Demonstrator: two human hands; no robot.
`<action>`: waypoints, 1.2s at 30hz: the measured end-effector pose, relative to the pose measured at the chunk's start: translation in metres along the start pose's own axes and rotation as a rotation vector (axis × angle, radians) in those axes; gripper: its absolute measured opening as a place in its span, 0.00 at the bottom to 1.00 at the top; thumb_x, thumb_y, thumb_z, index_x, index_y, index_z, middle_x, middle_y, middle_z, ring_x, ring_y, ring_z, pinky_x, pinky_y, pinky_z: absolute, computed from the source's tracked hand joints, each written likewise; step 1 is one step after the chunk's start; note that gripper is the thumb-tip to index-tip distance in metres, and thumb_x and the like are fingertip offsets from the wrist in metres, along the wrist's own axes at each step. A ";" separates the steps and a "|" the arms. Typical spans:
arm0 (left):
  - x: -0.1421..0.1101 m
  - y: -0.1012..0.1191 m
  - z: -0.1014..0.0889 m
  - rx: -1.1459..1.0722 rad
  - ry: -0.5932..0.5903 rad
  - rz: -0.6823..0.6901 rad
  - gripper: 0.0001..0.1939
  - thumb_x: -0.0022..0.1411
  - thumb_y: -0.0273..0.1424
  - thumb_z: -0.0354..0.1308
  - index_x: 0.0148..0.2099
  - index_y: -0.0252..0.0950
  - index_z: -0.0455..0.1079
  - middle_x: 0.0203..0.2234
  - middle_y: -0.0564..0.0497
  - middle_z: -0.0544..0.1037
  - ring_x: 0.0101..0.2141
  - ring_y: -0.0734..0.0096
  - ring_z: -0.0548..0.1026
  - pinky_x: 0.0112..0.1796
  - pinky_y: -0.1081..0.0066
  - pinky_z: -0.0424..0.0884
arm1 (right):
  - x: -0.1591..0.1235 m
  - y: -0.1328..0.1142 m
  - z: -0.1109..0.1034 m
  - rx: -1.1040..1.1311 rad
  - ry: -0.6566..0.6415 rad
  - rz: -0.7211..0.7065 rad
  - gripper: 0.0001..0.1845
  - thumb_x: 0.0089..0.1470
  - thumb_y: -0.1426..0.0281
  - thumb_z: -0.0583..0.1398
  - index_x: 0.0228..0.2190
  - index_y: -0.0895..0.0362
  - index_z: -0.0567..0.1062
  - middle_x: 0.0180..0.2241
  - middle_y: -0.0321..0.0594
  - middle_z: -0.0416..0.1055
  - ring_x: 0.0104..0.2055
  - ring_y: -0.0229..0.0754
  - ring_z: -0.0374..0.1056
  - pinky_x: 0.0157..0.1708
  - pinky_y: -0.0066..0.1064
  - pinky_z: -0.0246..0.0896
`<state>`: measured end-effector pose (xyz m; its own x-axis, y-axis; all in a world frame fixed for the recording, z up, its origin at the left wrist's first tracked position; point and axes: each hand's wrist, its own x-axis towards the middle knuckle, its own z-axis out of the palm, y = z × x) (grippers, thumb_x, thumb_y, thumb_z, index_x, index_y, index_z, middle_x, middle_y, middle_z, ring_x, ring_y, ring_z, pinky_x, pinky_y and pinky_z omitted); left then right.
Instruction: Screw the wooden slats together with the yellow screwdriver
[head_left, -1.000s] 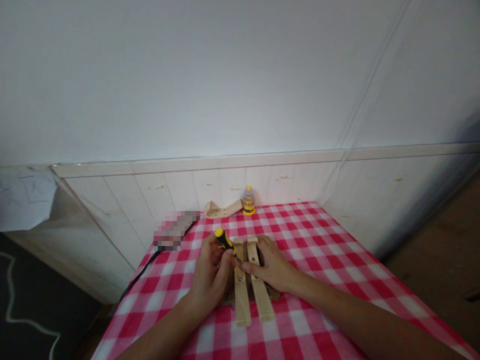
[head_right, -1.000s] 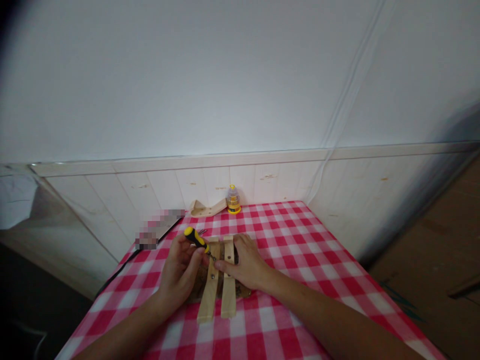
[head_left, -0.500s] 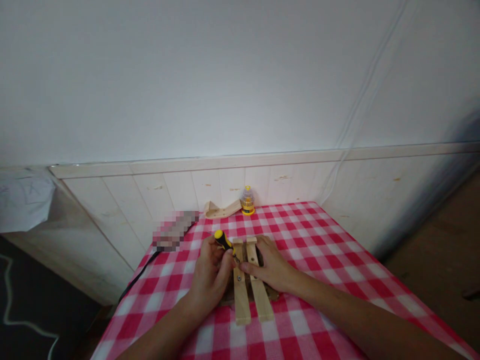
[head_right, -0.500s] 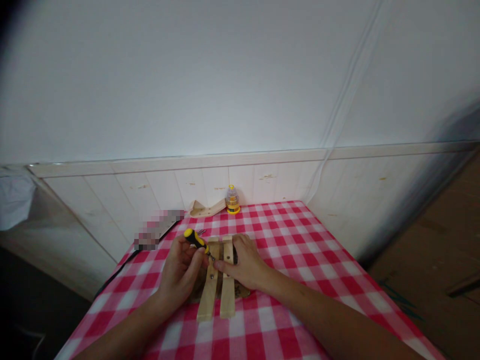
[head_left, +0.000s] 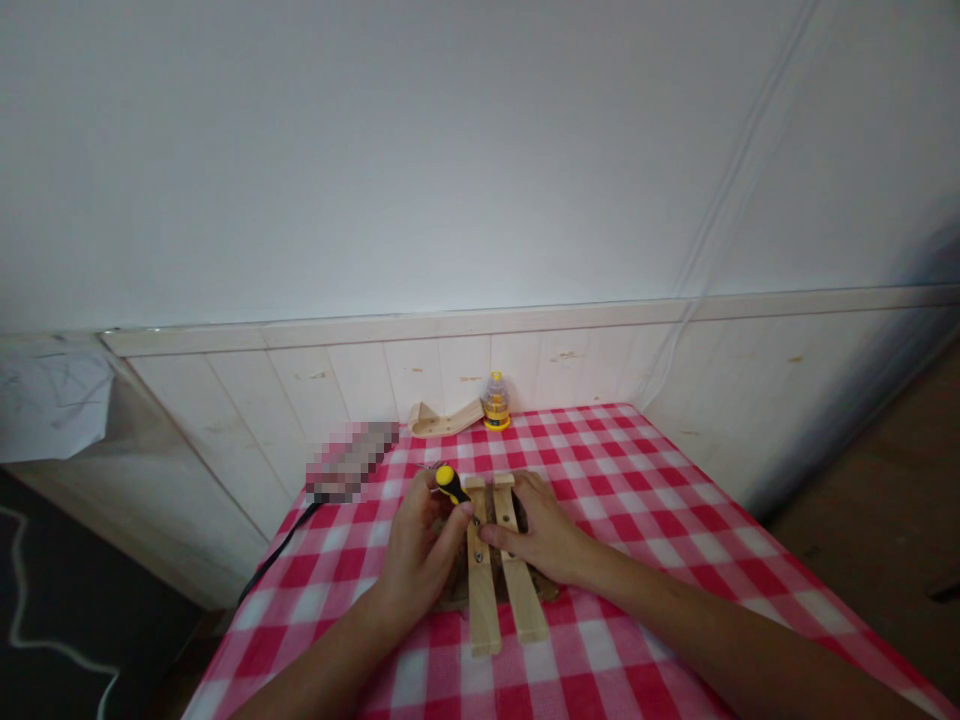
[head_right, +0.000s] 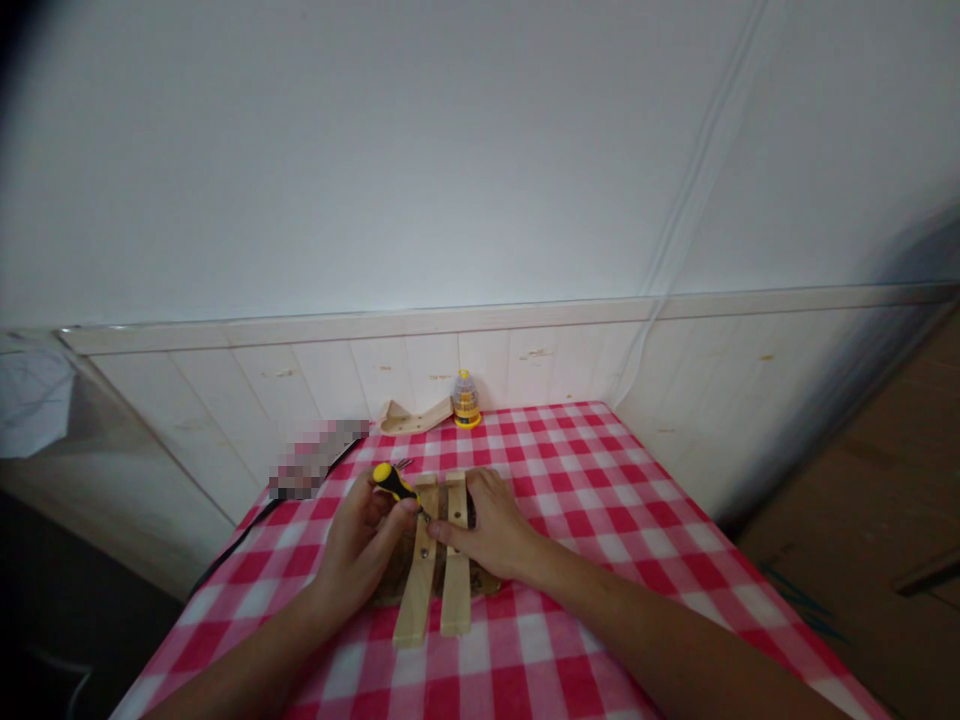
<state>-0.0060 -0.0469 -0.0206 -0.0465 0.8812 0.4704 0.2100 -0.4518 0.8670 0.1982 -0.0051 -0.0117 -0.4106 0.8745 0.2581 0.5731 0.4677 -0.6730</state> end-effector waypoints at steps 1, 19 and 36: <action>0.001 -0.001 0.000 0.015 -0.005 0.020 0.10 0.73 0.39 0.62 0.49 0.40 0.70 0.39 0.48 0.79 0.39 0.64 0.79 0.40 0.66 0.75 | 0.000 0.000 0.000 0.001 0.002 0.000 0.21 0.55 0.60 0.73 0.47 0.54 0.79 0.49 0.48 0.79 0.53 0.59 0.73 0.55 0.51 0.67; 0.004 -0.001 -0.003 0.220 -0.011 0.131 0.09 0.77 0.34 0.50 0.42 0.40 0.69 0.36 0.50 0.75 0.36 0.63 0.76 0.36 0.67 0.71 | 0.001 0.007 0.003 0.003 0.002 -0.039 0.21 0.54 0.59 0.73 0.47 0.52 0.78 0.49 0.46 0.79 0.54 0.61 0.73 0.56 0.53 0.66; -0.007 0.004 -0.009 -0.049 -0.020 0.111 0.13 0.78 0.42 0.55 0.50 0.40 0.74 0.36 0.50 0.77 0.34 0.66 0.74 0.35 0.69 0.72 | 0.001 0.003 0.001 -0.008 -0.009 -0.006 0.19 0.55 0.61 0.73 0.43 0.55 0.78 0.47 0.48 0.78 0.52 0.60 0.73 0.54 0.52 0.67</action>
<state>-0.0140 -0.0557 -0.0189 -0.0059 0.8280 0.5607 0.1645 -0.5522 0.8173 0.1990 -0.0035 -0.0139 -0.4202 0.8706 0.2558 0.5764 0.4738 -0.6657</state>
